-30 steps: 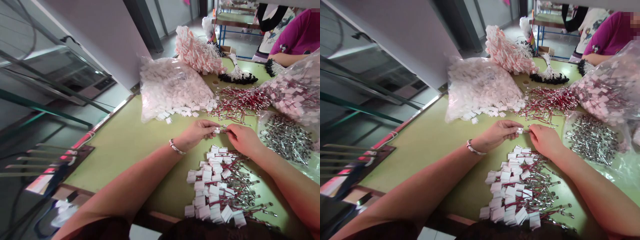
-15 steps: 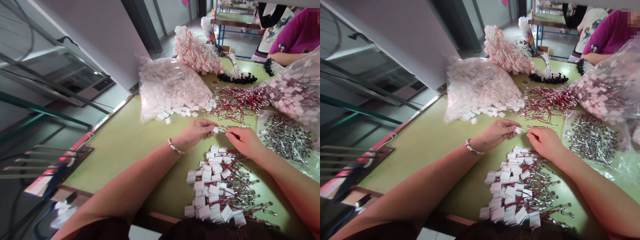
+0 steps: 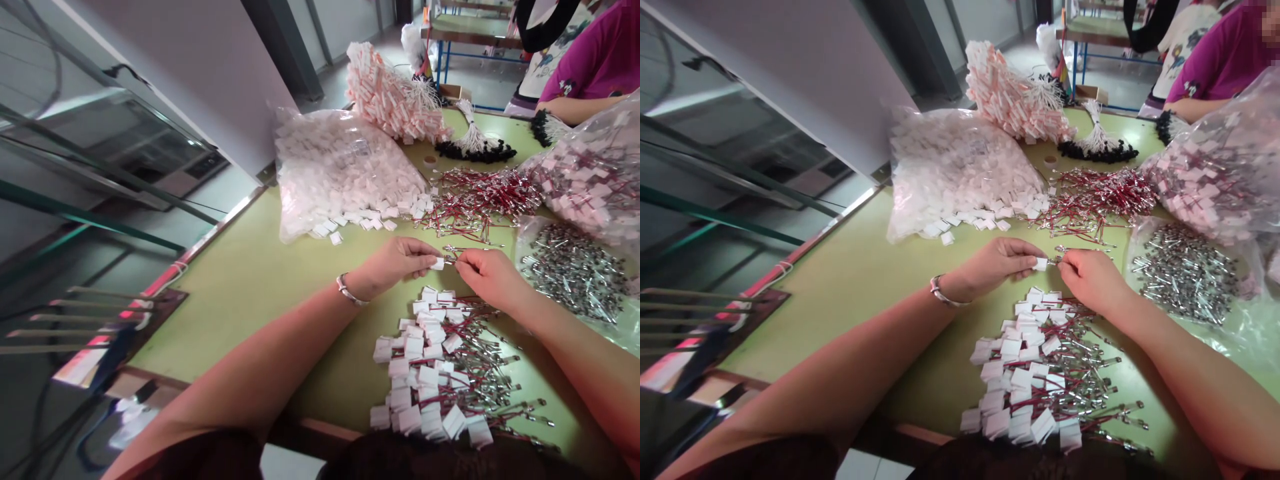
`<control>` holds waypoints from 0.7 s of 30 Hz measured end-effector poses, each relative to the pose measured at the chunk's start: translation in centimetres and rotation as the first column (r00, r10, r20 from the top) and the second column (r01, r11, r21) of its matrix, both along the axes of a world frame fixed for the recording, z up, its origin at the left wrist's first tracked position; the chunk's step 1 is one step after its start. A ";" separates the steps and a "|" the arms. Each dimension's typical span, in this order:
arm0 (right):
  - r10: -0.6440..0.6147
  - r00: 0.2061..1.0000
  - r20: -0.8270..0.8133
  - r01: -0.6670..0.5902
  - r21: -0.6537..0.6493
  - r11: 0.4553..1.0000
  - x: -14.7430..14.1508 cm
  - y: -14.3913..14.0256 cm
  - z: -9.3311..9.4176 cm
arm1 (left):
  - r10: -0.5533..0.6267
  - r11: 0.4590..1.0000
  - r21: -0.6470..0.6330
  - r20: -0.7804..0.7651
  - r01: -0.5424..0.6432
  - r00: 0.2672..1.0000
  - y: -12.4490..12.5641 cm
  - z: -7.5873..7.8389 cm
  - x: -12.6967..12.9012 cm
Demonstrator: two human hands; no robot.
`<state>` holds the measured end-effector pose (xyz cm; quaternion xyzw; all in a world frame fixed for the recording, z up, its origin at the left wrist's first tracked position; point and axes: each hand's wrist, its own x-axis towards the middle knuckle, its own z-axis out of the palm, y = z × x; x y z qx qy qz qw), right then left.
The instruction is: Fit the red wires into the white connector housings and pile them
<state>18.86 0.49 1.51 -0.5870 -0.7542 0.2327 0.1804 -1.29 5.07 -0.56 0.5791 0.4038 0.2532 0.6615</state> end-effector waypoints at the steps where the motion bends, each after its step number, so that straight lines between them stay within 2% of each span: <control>1: 0.004 0.999 0.034 -0.005 0.031 1.000 -0.2 -0.1 -0.1 | 0.000 1.000 -0.008 0.008 0.000 1.000 -0.1 0.0 0.2; 6: 0.100 0.994 0.032 -0.101 0.019 0.995 -0.6 -0.8 -0.7 | -0.038 0.998 -0.056 0.056 0.042 0.998 -0.4 -0.2 0.4; 9: 0.120 0.993 0.011 -0.120 0.025 0.992 -0.6 -1.0 -1.1 | -0.103 0.993 -0.052 0.025 0.104 0.994 -0.5 -0.6 0.3; 12: 0.118 0.991 0.058 -0.121 0.054 0.991 -0.5 -1.0 -1.4 | -0.129 0.991 -0.032 -0.010 0.129 0.992 -0.7 -0.6 0.4; 14: 0.104 0.991 0.079 -0.109 0.062 0.992 -0.5 -1.0 -1.4 | -0.156 0.987 0.018 -0.052 0.157 0.986 -0.5 -0.3 0.5; 16: 0.100 0.993 0.070 -0.103 0.040 0.994 -0.6 -1.1 -1.1 | -0.171 0.959 0.198 -0.156 0.200 0.973 0.0 0.2 0.1; 17: 0.104 0.993 0.052 -0.105 0.023 0.994 -0.7 -1.3 -0.8 | -0.122 0.919 0.340 -0.237 0.200 0.964 0.5 0.4 -0.2; 18: 0.118 0.993 0.026 -0.118 0.001 0.993 -0.7 -1.5 -0.5 | -0.039 0.847 0.492 -0.321 0.202 0.946 1.1 0.4 -0.7; 19: 0.152 0.988 -0.009 -0.152 -0.026 0.988 -0.8 -1.7 -0.1 | 0.131 0.748 0.646 -0.374 0.156 0.918 1.7 0.4 -1.3; 20: 0.205 0.977 -0.049 -0.208 -0.055 0.977 -0.7 -2.0 0.3 | 0.294 0.660 0.739 -0.422 0.137 0.858 2.3 0.2 -1.9; 21: 0.262 0.961 -0.089 -0.269 -0.078 0.960 -0.6 -2.1 0.7 | 0.395 0.604 0.778 -0.482 0.174 0.782 3.0 -0.1 -2.6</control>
